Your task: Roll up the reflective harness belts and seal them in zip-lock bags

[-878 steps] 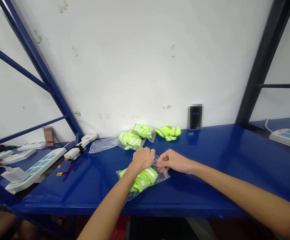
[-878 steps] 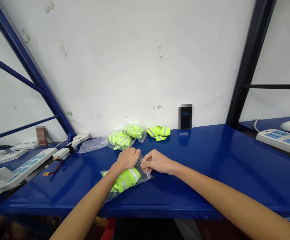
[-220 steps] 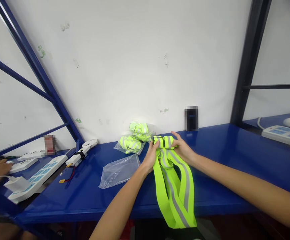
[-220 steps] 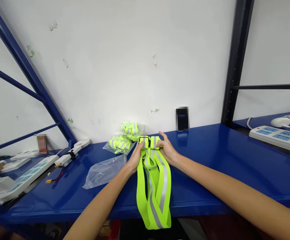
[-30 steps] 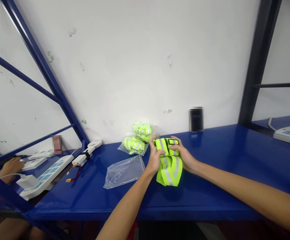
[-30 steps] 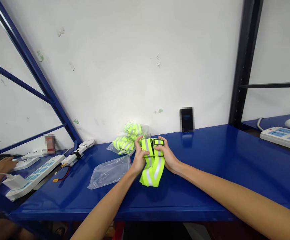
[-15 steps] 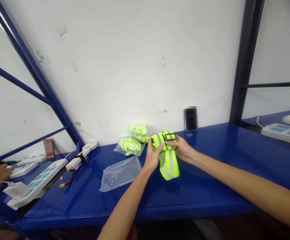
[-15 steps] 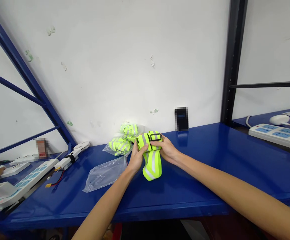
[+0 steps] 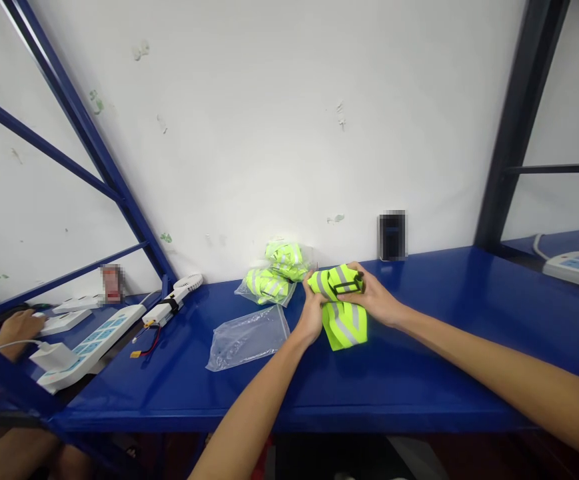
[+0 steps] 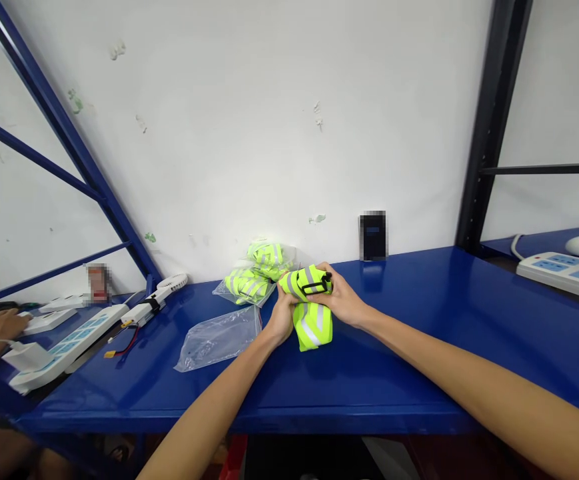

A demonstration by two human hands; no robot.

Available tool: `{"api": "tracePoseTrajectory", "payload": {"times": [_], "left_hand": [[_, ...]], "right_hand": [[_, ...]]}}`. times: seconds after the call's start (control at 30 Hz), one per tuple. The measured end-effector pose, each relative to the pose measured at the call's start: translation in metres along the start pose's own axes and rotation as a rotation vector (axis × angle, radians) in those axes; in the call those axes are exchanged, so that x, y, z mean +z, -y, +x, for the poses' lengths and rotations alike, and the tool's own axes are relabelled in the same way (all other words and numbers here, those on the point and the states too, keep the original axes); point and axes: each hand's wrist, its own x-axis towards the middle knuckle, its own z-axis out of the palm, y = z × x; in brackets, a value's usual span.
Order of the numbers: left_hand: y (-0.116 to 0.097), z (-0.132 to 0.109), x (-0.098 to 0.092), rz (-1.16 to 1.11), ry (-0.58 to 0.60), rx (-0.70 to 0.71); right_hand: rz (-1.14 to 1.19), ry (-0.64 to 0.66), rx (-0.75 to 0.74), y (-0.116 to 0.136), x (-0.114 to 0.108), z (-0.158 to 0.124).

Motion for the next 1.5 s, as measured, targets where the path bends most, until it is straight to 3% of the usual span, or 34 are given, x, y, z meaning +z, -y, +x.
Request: {"api": "tracePoseTrajectory", "payload": {"times": [0.13,0.33,0.57,0.7,0.87,1.0,1.07,1.23,1.37,1.43,1.5], "left_hand": [[-0.002,0.001,0.003,-0.067,0.000,-0.077],[-0.017,-0.006,0.007,0.068,0.120,-0.249],[-0.023,-0.010,0.009,0.240,0.174,-0.200],[-0.021,-0.009,0.008,0.279,0.245,-0.207],[-0.020,-0.016,0.007,0.498,0.395,0.027],[-0.020,-0.025,0.006,0.847,0.406,0.363],[-0.021,-0.028,0.003,0.928,0.422,0.458],[-0.024,-0.027,-0.007,0.992,0.478,0.467],[-0.027,-0.025,-0.008,1.045,0.463,0.491],[-0.029,-0.023,-0.008,1.061,0.391,0.528],[-0.032,-0.020,-0.008,1.055,0.233,0.583]], "right_hand": [[-0.257,-0.002,-0.179,-0.006,0.002,-0.002],[-0.583,-0.059,-0.448,-0.010,-0.007,0.000],[-0.782,-0.247,-0.436,-0.019,-0.020,0.006],[-0.847,-0.281,-0.379,-0.021,-0.021,0.006],[-0.823,-0.332,-0.342,-0.021,-0.019,0.007],[-0.734,-0.335,-0.251,-0.020,-0.018,0.008],[-0.719,-0.338,-0.192,-0.021,-0.019,0.008],[-0.721,-0.367,-0.114,-0.032,-0.030,0.011],[-0.592,-0.238,-0.118,-0.037,-0.032,0.011],[-0.513,-0.159,-0.131,-0.034,-0.026,0.010],[-0.449,-0.087,-0.132,-0.029,-0.016,0.008]]}}
